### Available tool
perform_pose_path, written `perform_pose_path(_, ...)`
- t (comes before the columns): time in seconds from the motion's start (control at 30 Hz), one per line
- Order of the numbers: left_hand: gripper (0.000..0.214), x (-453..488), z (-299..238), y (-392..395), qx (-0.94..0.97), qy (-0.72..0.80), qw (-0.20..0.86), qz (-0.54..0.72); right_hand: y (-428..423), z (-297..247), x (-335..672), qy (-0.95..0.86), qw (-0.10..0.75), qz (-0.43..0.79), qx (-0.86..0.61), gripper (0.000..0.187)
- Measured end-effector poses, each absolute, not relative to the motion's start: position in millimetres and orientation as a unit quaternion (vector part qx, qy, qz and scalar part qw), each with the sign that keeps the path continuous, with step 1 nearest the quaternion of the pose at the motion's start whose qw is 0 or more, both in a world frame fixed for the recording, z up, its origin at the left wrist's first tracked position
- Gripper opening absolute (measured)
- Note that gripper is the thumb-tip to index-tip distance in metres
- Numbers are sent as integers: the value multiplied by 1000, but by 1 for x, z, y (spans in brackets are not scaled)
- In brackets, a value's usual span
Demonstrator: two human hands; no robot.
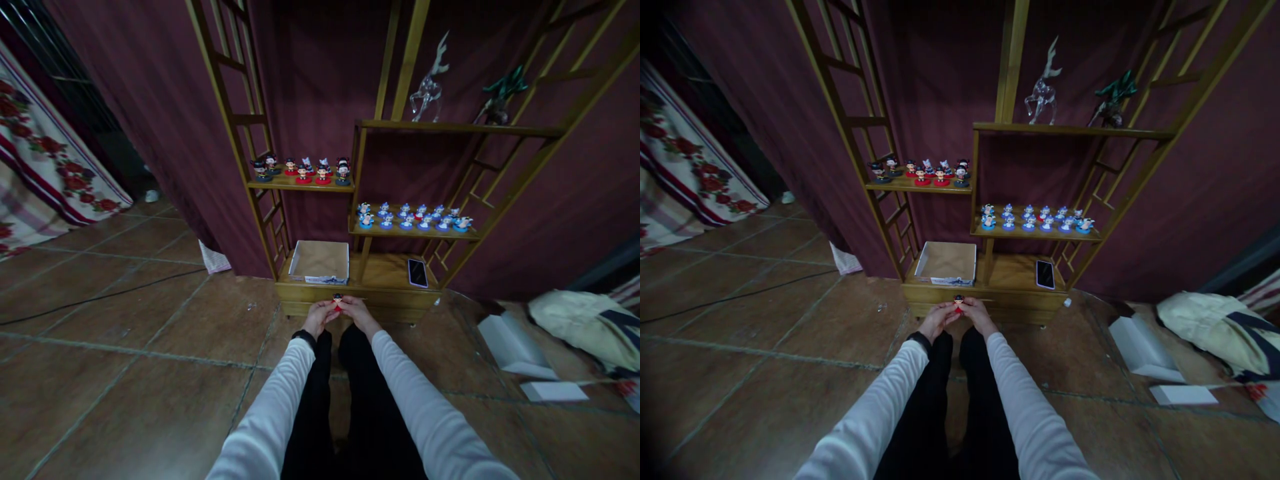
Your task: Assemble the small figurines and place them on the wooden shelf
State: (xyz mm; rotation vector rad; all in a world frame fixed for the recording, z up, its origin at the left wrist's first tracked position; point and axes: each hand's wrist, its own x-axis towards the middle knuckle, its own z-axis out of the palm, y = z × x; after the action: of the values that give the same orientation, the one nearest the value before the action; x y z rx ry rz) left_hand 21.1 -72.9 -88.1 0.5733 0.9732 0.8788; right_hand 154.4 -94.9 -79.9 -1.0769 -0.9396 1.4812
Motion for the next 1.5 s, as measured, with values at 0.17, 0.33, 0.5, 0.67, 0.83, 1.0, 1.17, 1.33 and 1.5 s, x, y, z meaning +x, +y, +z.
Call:
perform_pose_path(0.17,12,21,-91,-71,267,444,754,403,-92,-86,156,-381,518,616,-455,35)
perform_pose_path(0.33,13,24,-91,-70,249,465,738,421,-90,-89,153,-361,526,606,-475,34)
perform_pose_path(0.5,15,26,-90,-70,230,471,729,440,-88,-92,152,-347,535,607,-473,32)
perform_pose_path(0.67,11,23,-89,-72,234,460,740,432,-88,-92,153,-361,530,625,-445,35)
perform_pose_path(0.83,8,19,-90,-74,240,445,751,424,-92,-88,151,-360,531,623,-448,32)
perform_pose_path(1.0,11,18,-91,-77,256,432,752,427,-93,-85,151,-368,528,622,-446,31)
perform_pose_path(1.17,15,19,-90,-78,276,431,739,439,-90,-89,151,-375,526,616,-451,32)
perform_pose_path(1.33,16,24,-91,-77,290,450,719,443,-85,-97,151,-371,527,605,-468,29)
perform_pose_path(1.5,24,28,-97,-78,303,438,690,490,-83,-101,155,-364,536,616,-448,36)
